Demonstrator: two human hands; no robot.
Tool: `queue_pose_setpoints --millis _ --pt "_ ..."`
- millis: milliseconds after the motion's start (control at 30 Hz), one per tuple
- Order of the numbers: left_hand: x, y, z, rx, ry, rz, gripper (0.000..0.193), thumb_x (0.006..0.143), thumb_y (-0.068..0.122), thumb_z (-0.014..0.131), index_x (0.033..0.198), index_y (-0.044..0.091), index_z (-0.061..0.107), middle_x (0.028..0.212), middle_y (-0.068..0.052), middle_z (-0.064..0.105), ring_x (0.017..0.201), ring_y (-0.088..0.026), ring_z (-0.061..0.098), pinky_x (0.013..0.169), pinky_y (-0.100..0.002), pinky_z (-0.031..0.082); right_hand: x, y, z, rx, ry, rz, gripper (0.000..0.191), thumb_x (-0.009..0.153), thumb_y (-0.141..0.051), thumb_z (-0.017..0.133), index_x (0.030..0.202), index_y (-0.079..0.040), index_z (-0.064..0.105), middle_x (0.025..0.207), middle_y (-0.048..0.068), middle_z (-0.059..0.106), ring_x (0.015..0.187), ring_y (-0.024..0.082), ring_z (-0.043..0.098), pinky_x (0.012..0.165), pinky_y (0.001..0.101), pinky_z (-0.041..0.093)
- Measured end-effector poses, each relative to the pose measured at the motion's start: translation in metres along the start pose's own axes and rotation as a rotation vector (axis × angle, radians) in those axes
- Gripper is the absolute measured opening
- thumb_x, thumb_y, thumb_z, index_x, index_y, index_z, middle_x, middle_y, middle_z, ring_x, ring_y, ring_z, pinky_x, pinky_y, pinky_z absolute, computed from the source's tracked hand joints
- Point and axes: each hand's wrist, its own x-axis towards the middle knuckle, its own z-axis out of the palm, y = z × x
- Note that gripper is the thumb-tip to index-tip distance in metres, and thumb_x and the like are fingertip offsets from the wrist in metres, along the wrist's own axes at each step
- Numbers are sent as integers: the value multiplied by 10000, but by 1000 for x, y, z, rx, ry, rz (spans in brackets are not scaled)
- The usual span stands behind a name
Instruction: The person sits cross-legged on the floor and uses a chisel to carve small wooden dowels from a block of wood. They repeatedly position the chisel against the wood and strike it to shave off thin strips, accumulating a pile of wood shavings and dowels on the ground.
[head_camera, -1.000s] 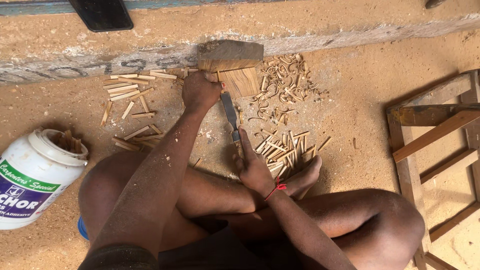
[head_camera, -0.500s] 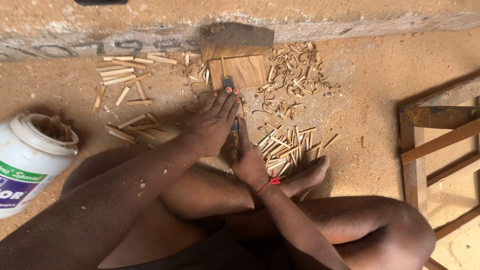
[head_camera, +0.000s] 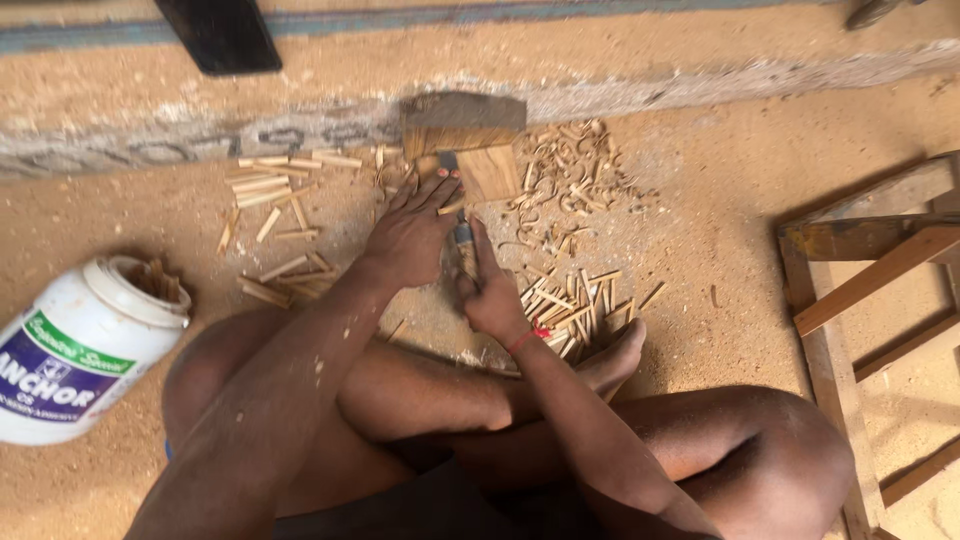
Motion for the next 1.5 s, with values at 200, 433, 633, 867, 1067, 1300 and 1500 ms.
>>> queue_pose_setpoints --millis 200,433,633,867,1067,1300,1500 --pt "9 -27 1 -330 248 -516 422 872 21 618 1293 49 625 1282 -203 670 1155 -333 672 995 -465 563 -17 -15 -59 456 47 166 912 962 -53 519 1648 -311 -24 828 106 639 501 149 610 405 320 590" --pt "43 -15 13 -270 167 -555 383 900 277 762 1117 -4 618 1011 -187 731 888 -345 745 760 -475 605 -50 -45 -155 384 139 302 932 949 -28 551 1648 -304 1 887 55 620 502 142 578 414 335 578" --pt "43 -14 13 -285 142 -532 368 863 179 760 1155 -7 635 918 -187 734 872 -335 737 802 -469 593 -81 -59 -175 335 160 237 911 951 -16 559 1686 -256 75 686 60 579 474 145 571 418 295 492" --pt "12 19 -11 -583 447 -55 305 911 25 697 1213 15 656 1013 -128 653 799 -201 684 736 -342 615 -77 -51 -172 354 242 212 896 941 -7 600 1664 -226 118 941 77 629 543 112 585 453 282 542" --pt "8 55 -6 -609 194 212 467 846 87 819 1279 7 662 1031 -124 674 854 -190 677 803 -329 592 -88 -48 -191 299 270 -1 870 996 37 600 1688 -178 119 1360 138 483 718 108 626 560 278 574" --pt "4 25 -19 -573 206 -182 284 979 107 726 1259 64 695 1124 -148 715 870 -159 733 773 -260 622 -101 -38 -205 479 323 63 888 995 48 558 1697 -205 76 1501 206 496 646 89 611 537 247 579" --pt "10 41 12 -404 -220 -261 279 982 186 660 1241 88 694 1216 -150 706 931 -231 704 927 -403 578 -97 -43 -209 384 347 -81 871 1023 86 559 1700 -203 92 1736 187 282 776 95 644 608 251 614"
